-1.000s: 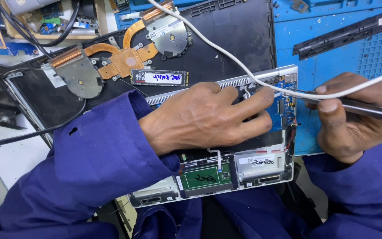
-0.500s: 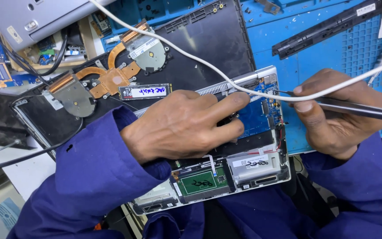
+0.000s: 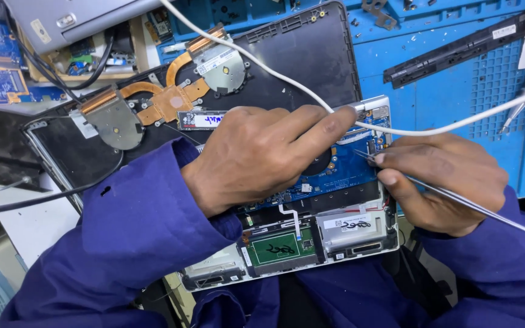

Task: Connecting various internal ribbon cables and wires to a laptop motherboard using tweezers

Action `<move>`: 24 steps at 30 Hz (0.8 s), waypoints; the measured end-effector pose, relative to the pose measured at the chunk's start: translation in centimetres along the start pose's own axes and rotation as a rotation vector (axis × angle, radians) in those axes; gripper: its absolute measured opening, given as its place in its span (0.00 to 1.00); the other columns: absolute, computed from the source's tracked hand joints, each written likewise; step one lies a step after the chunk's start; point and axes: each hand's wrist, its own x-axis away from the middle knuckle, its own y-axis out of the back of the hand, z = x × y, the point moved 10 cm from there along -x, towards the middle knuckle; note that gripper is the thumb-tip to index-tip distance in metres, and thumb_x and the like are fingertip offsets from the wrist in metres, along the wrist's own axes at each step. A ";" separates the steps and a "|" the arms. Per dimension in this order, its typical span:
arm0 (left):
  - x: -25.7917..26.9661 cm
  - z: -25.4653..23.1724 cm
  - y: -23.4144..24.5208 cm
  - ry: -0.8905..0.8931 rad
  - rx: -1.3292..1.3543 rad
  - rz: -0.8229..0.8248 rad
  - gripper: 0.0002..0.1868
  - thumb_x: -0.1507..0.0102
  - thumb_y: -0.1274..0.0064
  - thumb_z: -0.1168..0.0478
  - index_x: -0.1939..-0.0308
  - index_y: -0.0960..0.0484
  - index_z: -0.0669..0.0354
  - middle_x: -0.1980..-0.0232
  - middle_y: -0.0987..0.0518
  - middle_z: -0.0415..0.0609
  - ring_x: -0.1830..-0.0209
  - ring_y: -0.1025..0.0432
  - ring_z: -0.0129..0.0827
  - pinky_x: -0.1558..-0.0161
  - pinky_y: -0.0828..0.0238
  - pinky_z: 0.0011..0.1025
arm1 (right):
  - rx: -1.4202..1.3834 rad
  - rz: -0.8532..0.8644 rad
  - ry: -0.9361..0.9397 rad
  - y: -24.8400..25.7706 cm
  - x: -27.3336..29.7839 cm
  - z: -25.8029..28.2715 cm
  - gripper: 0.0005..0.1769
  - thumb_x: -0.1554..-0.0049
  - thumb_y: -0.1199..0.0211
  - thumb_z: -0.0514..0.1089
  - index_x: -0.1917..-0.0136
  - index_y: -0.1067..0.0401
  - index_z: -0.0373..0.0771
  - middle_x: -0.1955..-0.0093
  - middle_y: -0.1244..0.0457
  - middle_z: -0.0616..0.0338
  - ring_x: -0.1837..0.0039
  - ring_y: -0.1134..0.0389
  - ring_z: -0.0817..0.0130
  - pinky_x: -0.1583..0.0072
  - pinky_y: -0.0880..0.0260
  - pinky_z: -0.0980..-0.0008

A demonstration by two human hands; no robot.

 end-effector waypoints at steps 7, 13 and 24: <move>-0.1 0.1 -0.6 0.065 -0.066 0.052 0.15 0.27 0.49 0.66 0.37 0.23 0.53 0.66 0.24 0.39 0.86 0.41 0.31 0.85 0.52 0.32 | -0.004 -0.036 0.026 -1.0 -0.3 -0.2 0.06 0.39 0.38 0.33 0.56 0.27 0.26 0.58 0.30 0.38 0.56 0.24 0.48 0.48 0.18 0.48; -0.5 -0.2 -1.1 0.111 0.002 0.247 0.39 0.38 0.30 0.48 0.32 0.37 0.51 0.58 0.26 0.42 0.86 0.31 0.39 0.90 0.49 0.39 | 0.012 -0.031 0.064 -1.5 -0.2 0.0 0.07 0.37 0.40 0.31 0.57 0.27 0.26 0.60 0.31 0.39 0.57 0.26 0.47 0.52 0.27 0.53; 0.1 0.2 -2.1 0.151 0.048 0.308 0.57 0.48 0.25 0.48 0.26 0.46 0.59 0.59 0.22 0.44 0.85 0.28 0.46 0.88 0.47 0.44 | 0.123 -0.174 -0.059 0.7 2.4 1.3 0.15 0.34 0.43 0.42 0.49 0.27 0.24 0.52 0.31 0.39 0.50 0.28 0.43 0.45 0.27 0.52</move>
